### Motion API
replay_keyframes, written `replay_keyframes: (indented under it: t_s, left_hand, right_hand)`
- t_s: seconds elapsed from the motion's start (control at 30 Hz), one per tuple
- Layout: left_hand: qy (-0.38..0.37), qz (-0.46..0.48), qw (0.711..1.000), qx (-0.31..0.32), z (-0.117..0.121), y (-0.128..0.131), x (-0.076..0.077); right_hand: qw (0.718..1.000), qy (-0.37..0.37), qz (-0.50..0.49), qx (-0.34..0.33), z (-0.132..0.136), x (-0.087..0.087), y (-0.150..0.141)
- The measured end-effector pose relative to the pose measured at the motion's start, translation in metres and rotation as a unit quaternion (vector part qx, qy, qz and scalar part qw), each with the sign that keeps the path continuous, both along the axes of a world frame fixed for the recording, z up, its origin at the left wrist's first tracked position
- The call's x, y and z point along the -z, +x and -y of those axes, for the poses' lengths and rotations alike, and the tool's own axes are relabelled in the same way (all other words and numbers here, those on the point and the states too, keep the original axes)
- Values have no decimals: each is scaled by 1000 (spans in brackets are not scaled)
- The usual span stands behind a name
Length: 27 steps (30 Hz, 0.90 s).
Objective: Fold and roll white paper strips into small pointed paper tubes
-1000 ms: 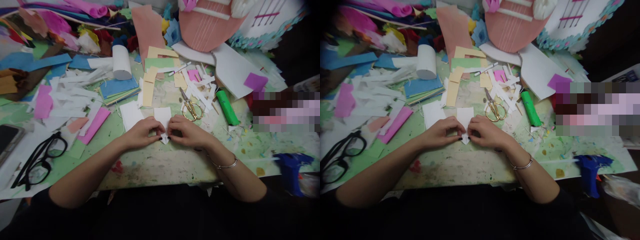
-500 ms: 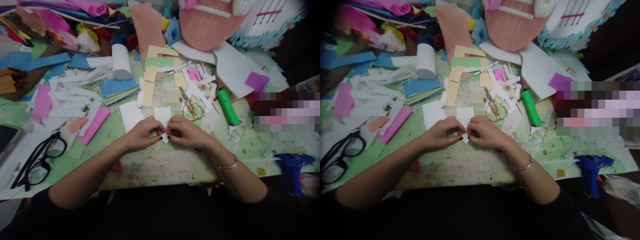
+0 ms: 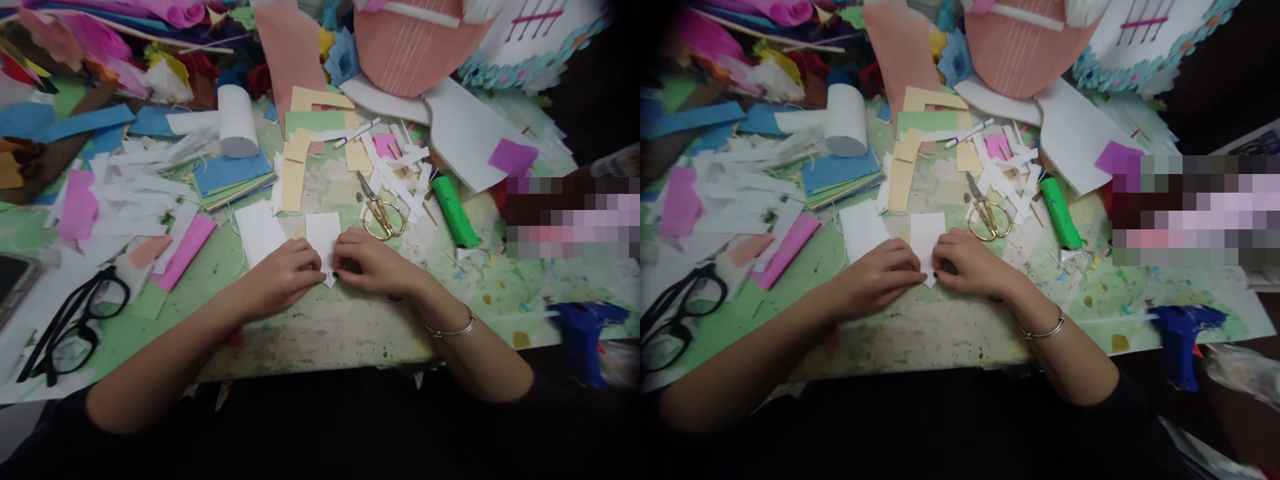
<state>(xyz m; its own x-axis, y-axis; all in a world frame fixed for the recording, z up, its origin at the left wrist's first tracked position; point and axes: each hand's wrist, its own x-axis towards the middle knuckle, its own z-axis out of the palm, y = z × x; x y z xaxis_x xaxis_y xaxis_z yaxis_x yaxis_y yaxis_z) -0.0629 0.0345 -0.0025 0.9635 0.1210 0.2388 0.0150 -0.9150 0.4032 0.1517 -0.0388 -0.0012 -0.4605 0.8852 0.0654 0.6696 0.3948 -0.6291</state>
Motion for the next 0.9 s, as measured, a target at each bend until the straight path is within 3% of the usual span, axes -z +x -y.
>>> replay_keyframes:
  t_s: [0.2,0.3,0.57,0.9]
  left_hand:
    - [190,-37,981,0,18,-6,-9]
    - [241,-51,969,-8,30,-11,-11]
    - [223,-69,970,-64,55,-23,-2]
    - [213,-54,973,-75,59,-26,3]
  right_hand:
    - [1000,-5,-2,-3,-1,-1,0]
    - [1000,-5,-3,-3,0,-2,0]
    - [1000,-2,1,-4,0,-1,0]
    - [1000,-2,-10,2,-2,1,0]
